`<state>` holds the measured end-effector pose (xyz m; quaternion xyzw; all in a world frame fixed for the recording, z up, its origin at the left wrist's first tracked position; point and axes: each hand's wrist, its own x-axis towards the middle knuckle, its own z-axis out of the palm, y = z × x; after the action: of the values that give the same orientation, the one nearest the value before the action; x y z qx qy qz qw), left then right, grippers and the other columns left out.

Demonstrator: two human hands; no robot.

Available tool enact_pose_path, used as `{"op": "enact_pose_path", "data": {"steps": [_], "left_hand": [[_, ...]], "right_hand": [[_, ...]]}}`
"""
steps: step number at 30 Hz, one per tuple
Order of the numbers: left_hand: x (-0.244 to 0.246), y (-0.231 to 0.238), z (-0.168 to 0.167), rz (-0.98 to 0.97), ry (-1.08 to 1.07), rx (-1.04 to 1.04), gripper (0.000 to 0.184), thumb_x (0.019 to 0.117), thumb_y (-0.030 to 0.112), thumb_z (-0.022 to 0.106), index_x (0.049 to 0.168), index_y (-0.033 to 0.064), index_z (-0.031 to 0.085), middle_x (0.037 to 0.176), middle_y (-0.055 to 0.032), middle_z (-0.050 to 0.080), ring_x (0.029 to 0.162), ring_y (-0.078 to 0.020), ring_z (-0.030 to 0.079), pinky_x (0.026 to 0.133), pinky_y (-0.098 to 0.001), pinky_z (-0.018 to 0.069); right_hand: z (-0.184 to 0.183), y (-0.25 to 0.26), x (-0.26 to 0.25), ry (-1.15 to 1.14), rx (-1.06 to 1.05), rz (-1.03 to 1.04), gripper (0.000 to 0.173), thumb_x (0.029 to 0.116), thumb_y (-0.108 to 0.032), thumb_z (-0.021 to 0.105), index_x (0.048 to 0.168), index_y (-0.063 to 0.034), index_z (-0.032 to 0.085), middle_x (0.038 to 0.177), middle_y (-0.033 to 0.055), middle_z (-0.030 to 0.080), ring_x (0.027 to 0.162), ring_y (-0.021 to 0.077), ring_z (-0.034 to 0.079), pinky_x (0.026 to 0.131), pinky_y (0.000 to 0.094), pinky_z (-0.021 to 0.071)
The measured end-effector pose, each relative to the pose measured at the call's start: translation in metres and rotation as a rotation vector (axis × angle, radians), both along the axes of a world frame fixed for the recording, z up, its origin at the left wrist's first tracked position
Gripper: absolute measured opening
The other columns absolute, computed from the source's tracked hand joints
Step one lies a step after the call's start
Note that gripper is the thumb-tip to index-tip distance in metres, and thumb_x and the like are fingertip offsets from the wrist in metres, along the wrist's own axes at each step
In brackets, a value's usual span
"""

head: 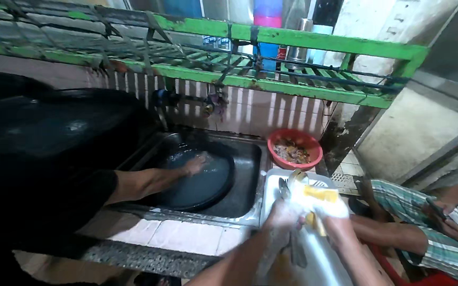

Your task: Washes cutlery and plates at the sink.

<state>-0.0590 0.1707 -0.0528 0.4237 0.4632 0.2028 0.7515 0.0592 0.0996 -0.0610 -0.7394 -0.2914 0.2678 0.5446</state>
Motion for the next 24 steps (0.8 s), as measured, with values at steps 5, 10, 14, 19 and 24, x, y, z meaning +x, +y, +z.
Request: {"op": "enact_pose_path", "data": {"steps": [5, 10, 14, 19, 24], "left_hand": [[-0.001, -0.011, -0.005, -0.008, 0.148, 0.038, 0.011, 0.0918, 0.0, 0.065, 0.101, 0.0011, 0.058, 0.068, -0.0037, 0.057, 0.054, -0.0119, 0.055, 0.051, -0.0261, 0.0488], [-0.001, -0.02, -0.009, 0.071, 0.025, -0.04, 0.021, 0.0849, -0.008, 0.063, 0.072, 0.0058, 0.053, 0.057, -0.0027, 0.052, 0.047, -0.0123, 0.051, 0.045, -0.0262, 0.0451], [-0.009, -0.02, -0.001, 0.015, -0.057, -0.057, 0.014, 0.0885, -0.005, 0.064, 0.079, 0.0033, 0.059, 0.061, -0.0036, 0.057, 0.05, -0.0122, 0.056, 0.047, -0.026, 0.0483], [-0.034, -0.032, 0.039, -0.203, 0.032, 0.011, 0.007, 0.0998, 0.002, 0.057, 0.098, -0.0027, 0.062, 0.07, -0.0053, 0.062, 0.061, -0.0106, 0.061, 0.06, -0.0239, 0.0527], [-0.006, -0.02, -0.004, -0.031, 0.089, 0.048, 0.01, 0.0938, 0.002, 0.061, 0.084, 0.0036, 0.059, 0.064, -0.0015, 0.054, 0.053, -0.011, 0.054, 0.052, -0.0264, 0.0478]], "right_hand": [[-0.01, 0.009, 0.018, -0.47, -0.067, 0.157, 0.055, 0.0866, -0.021, 0.079, 0.131, 0.0065, 0.062, 0.121, 0.0194, 0.071, 0.115, 0.0251, 0.068, 0.106, 0.0422, 0.0511], [-0.007, 0.03, 0.049, -0.302, 0.109, -0.12, 0.042, 0.0908, -0.017, 0.077, 0.125, 0.0047, 0.064, 0.112, 0.0183, 0.072, 0.101, 0.0252, 0.07, 0.093, 0.0457, 0.0571], [0.006, 0.018, 0.027, 0.035, -0.098, -0.081, 0.047, 0.1004, -0.021, 0.066, 0.139, 0.0026, 0.054, 0.125, 0.0193, 0.065, 0.111, 0.0243, 0.064, 0.097, 0.0429, 0.0532], [0.01, 0.017, 0.036, -0.056, -0.01, -0.139, 0.037, 0.0977, -0.01, 0.067, 0.129, 0.0067, 0.059, 0.112, 0.019, 0.069, 0.098, 0.0226, 0.067, 0.088, 0.041, 0.0564], [0.023, 0.015, 0.023, 0.344, 0.09, -0.311, 0.028, 0.1078, -0.018, 0.05, 0.128, 0.0012, 0.055, 0.098, 0.0124, 0.063, 0.08, 0.0173, 0.063, 0.068, 0.0364, 0.0553]]}}
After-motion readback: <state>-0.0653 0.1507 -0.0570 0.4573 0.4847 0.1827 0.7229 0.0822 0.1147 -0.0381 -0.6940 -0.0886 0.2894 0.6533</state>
